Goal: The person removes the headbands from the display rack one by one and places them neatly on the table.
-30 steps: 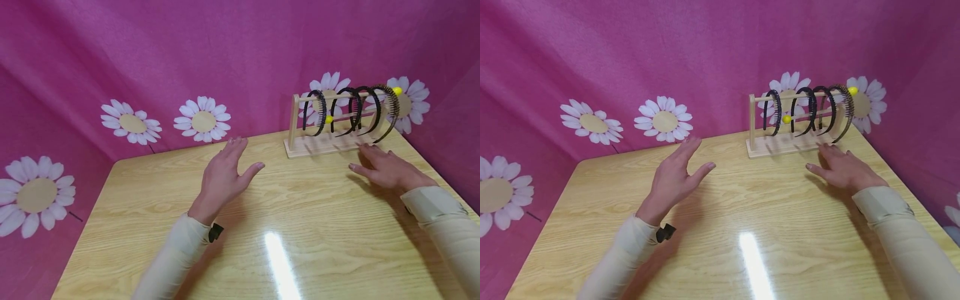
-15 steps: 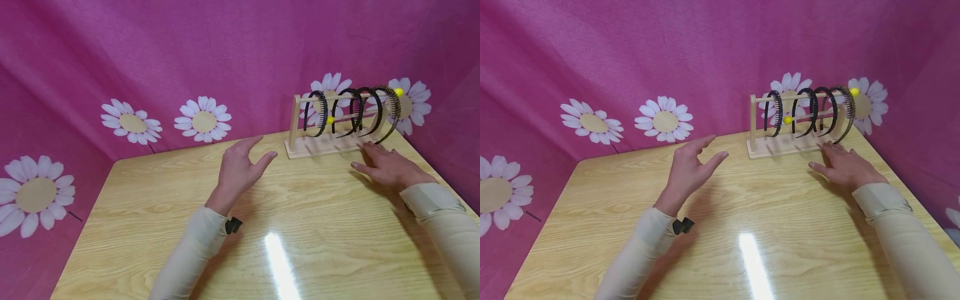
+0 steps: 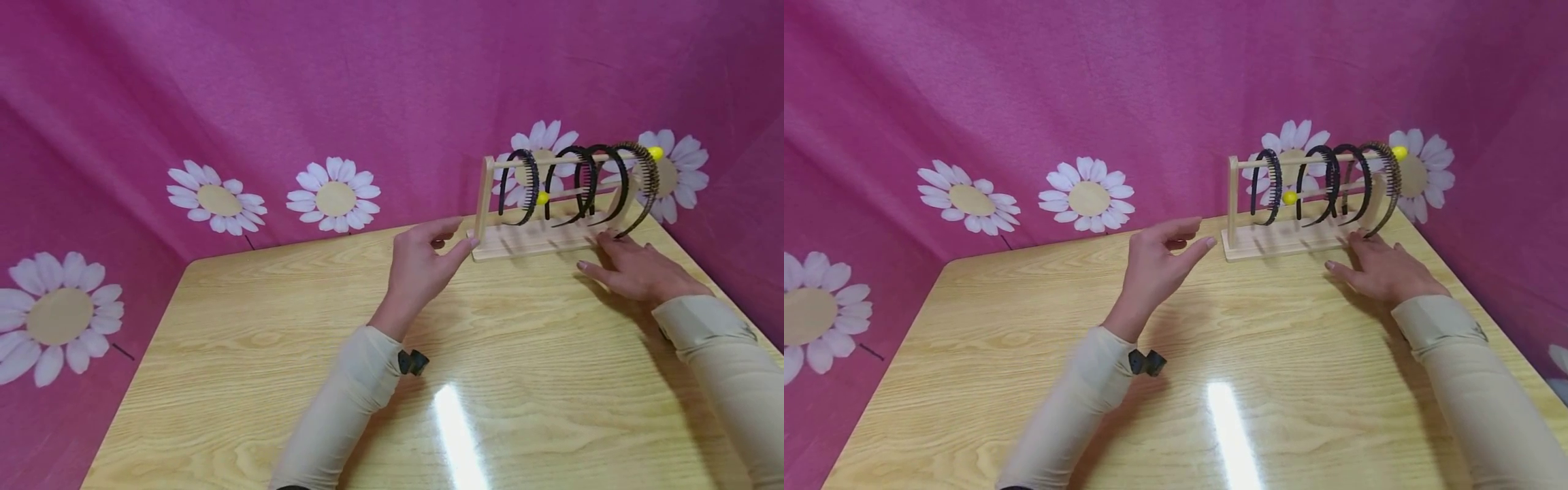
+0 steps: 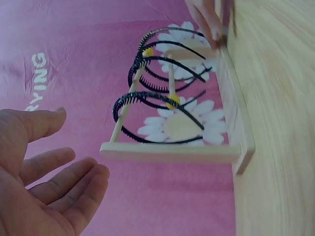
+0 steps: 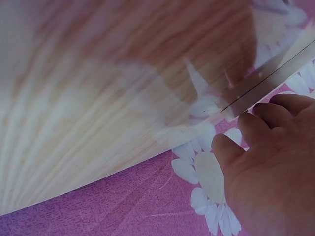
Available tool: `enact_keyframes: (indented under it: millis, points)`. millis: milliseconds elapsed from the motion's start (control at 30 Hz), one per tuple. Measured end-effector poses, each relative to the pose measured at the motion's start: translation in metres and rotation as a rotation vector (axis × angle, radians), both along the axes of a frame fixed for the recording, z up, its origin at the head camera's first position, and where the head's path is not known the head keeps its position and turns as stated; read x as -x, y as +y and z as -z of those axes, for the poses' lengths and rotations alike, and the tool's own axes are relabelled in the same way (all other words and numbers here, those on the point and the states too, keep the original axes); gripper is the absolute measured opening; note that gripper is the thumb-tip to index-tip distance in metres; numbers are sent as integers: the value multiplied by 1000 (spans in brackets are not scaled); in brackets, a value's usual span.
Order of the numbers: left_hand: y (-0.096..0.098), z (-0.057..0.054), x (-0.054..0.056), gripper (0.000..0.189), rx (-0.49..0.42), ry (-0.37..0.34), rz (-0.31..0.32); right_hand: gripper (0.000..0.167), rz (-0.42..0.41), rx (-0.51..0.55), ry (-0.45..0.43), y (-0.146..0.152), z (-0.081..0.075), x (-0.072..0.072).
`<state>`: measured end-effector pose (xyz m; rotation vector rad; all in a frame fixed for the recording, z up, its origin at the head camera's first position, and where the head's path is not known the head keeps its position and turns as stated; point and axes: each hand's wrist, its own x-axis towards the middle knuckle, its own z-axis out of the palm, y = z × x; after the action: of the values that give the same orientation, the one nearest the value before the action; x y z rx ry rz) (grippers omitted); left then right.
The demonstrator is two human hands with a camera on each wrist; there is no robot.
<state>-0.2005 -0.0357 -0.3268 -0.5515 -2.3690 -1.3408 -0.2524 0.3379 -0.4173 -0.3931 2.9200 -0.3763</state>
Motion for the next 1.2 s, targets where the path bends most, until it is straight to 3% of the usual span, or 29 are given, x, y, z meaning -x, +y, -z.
enact_keyframes:
  millis: [300, 533, 767, 967, 1200]
  points:
    - [30, 3, 14, 29, -202, -86, 41, 95, -3, -5, -17, 1, 2, 3]
    - [56, 5, 29, 28, -237, -78, 64, 96, 12, 46, -86, 1, 0, 7]
    - [80, -6, 34, 35, -248, -130, 60, 96, 24, 33, -117, 3, -6, 7]
    - [96, -4, 43, 39, -171, -132, -8, 94, 38, 63, -116, 4, -8, 3]
    - [110, 6, 58, 39, -196, -173, -85, 96, 68, 70, -125, 4, -8, 6]
